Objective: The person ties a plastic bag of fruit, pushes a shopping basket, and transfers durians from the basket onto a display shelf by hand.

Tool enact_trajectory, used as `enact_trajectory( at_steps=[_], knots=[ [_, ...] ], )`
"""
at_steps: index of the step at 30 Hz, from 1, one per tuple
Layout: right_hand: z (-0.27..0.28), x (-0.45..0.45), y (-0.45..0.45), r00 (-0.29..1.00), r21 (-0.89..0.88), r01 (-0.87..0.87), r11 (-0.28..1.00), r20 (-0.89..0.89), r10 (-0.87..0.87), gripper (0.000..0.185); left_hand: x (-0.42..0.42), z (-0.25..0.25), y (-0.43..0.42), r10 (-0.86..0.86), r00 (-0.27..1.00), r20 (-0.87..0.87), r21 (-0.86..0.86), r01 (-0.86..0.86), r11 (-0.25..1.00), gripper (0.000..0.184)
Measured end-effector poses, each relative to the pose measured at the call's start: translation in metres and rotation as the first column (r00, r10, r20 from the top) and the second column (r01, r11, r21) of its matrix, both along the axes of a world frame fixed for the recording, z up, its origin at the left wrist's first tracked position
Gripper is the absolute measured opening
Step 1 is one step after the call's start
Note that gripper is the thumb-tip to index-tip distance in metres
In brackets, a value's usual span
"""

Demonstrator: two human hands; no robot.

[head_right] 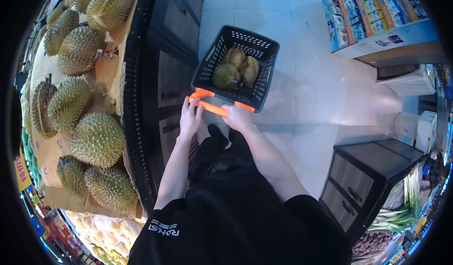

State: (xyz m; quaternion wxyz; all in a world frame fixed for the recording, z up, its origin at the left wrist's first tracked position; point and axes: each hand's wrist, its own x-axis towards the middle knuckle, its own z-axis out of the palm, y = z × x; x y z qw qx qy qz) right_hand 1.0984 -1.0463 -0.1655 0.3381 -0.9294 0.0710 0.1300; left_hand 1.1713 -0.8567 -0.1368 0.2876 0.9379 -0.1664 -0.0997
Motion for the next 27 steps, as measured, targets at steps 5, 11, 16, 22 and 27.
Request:
enact_trajectory(
  at_steps=[5,11,16,22,27],
  knots=[
    [0.006,0.025,-0.026,0.995,-0.028,-0.031,0.999,-0.091,0.028,0.031,0.02,0.0,-0.028,0.047,0.995,-0.093,-0.025,-0.049,0.998,0.04],
    [0.011,0.051,-0.058,0.998,-0.052,-0.048,0.997,-0.04,0.046,0.029,0.048,-0.016,-0.05,-0.016,0.999,0.032,-0.088,0.018,0.996,0.034],
    [0.011,0.075,-0.083,0.999,-0.102,-0.031,0.994,-0.027,0.029,0.024,0.086,-0.017,-0.066,-0.108,0.994,-0.001,-0.161,0.107,0.981,0.034],
    [0.001,0.104,-0.111,0.993,-0.25,-0.045,0.967,-0.114,0.017,0.015,0.125,-0.019,-0.087,-0.236,0.971,-0.024,-0.14,0.231,0.963,0.04],
    [-0.008,0.116,-0.123,0.997,-0.319,0.01,0.948,-0.072,-0.035,0.01,0.153,-0.016,-0.098,-0.328,0.938,-0.115,-0.142,0.311,0.94,0.042]
  ],
)
